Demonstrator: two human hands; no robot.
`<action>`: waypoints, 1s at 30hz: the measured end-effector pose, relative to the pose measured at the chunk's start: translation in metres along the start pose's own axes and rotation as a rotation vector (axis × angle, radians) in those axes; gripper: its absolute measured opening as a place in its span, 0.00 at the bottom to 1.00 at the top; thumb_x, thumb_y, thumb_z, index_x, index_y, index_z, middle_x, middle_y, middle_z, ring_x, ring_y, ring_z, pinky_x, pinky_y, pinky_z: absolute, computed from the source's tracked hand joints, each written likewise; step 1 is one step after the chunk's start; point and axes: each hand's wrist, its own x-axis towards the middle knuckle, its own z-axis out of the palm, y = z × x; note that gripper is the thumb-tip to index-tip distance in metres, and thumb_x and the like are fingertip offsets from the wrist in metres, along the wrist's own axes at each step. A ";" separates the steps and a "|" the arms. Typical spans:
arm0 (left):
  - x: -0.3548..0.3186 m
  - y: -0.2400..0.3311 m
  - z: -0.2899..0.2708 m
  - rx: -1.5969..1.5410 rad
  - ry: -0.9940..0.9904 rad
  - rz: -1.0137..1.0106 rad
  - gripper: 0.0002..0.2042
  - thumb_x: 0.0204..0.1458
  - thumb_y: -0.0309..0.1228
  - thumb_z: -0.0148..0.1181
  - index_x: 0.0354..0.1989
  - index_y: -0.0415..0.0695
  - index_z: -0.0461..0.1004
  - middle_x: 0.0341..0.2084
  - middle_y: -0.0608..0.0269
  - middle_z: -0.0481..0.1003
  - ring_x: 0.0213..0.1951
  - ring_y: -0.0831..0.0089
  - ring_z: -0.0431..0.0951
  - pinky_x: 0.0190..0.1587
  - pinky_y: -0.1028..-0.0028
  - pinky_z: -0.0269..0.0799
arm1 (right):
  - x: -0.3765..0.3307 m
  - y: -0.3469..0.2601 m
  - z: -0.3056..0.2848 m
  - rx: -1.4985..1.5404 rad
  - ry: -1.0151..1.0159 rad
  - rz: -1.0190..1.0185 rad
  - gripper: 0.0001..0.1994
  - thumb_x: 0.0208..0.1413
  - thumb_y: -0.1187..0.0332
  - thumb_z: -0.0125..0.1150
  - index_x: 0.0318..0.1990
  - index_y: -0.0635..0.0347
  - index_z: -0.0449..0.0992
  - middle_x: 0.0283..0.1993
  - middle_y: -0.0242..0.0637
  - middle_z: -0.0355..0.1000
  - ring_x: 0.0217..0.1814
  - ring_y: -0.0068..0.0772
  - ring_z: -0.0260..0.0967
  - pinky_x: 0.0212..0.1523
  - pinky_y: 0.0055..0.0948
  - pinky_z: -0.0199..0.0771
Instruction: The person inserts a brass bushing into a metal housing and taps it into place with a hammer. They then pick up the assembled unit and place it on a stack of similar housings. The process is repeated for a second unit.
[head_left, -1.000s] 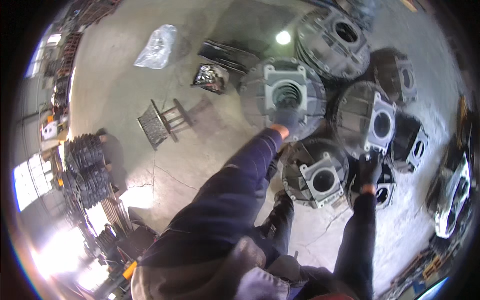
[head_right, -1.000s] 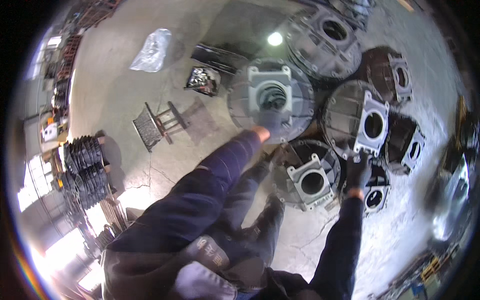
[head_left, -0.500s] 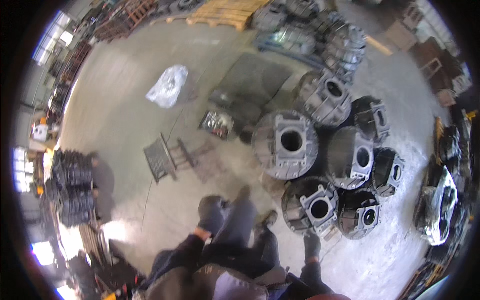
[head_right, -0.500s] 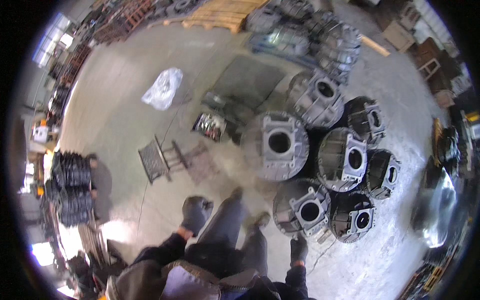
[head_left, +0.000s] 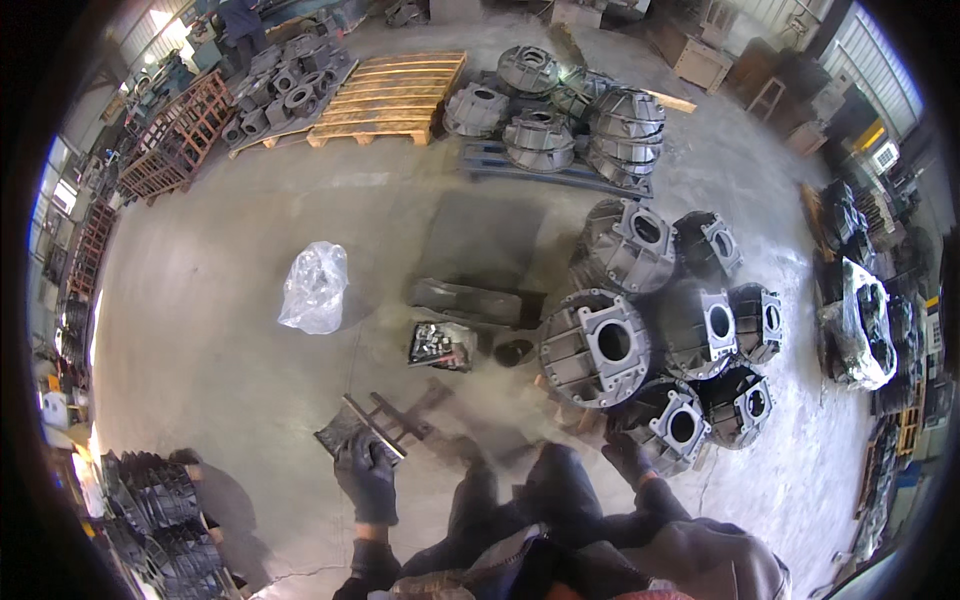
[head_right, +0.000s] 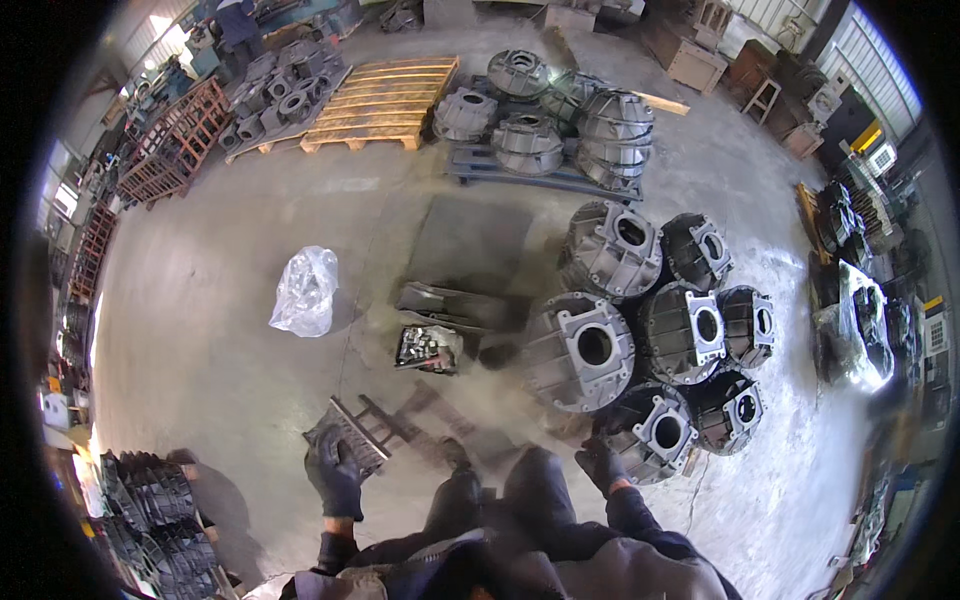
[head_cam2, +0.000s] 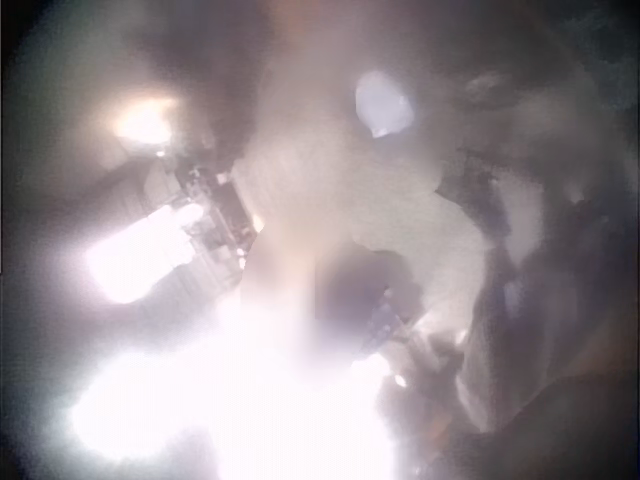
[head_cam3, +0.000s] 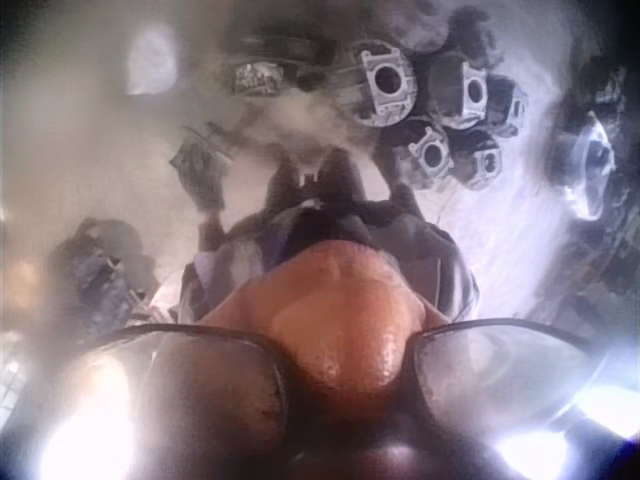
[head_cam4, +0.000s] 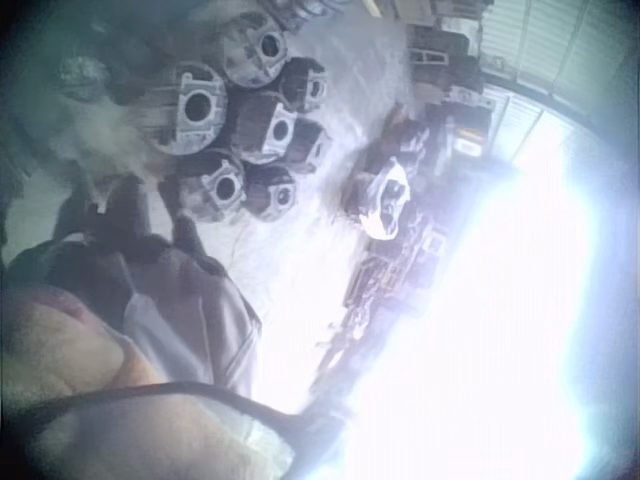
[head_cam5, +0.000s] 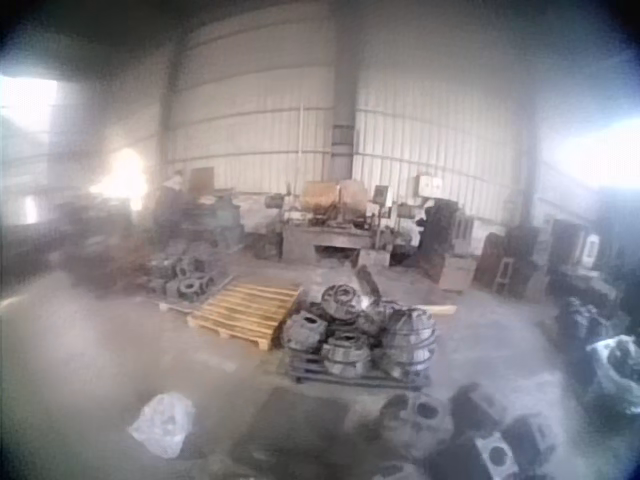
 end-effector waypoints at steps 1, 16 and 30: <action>0.026 -0.004 -0.008 0.022 0.015 0.080 0.15 0.48 0.21 0.66 0.46 0.40 0.80 0.42 0.47 0.81 0.43 0.49 0.82 0.49 0.56 0.77 | 0.002 -0.021 0.003 0.260 -0.039 0.094 0.19 0.57 0.51 0.66 0.46 0.56 0.83 0.42 0.46 0.82 0.45 0.48 0.81 0.46 0.45 0.79; 0.135 -0.116 -0.012 0.416 -0.037 -0.108 0.19 0.52 0.32 0.64 0.52 0.40 0.77 0.52 0.47 0.78 0.59 0.48 0.74 0.64 0.54 0.68 | 0.237 -0.095 0.009 0.237 -0.024 -0.086 0.15 0.58 0.62 0.65 0.50 0.57 0.81 0.49 0.47 0.78 0.55 0.48 0.75 0.54 0.42 0.75; 0.155 -0.325 0.078 0.626 -0.673 -0.599 0.20 0.47 0.38 0.66 0.48 0.42 0.79 0.47 0.51 0.80 0.53 0.51 0.78 0.57 0.53 0.73 | 0.404 -0.250 0.047 0.576 0.141 0.183 0.09 0.67 0.67 0.58 0.46 0.61 0.80 0.40 0.33 0.79 0.44 0.34 0.76 0.47 0.37 0.75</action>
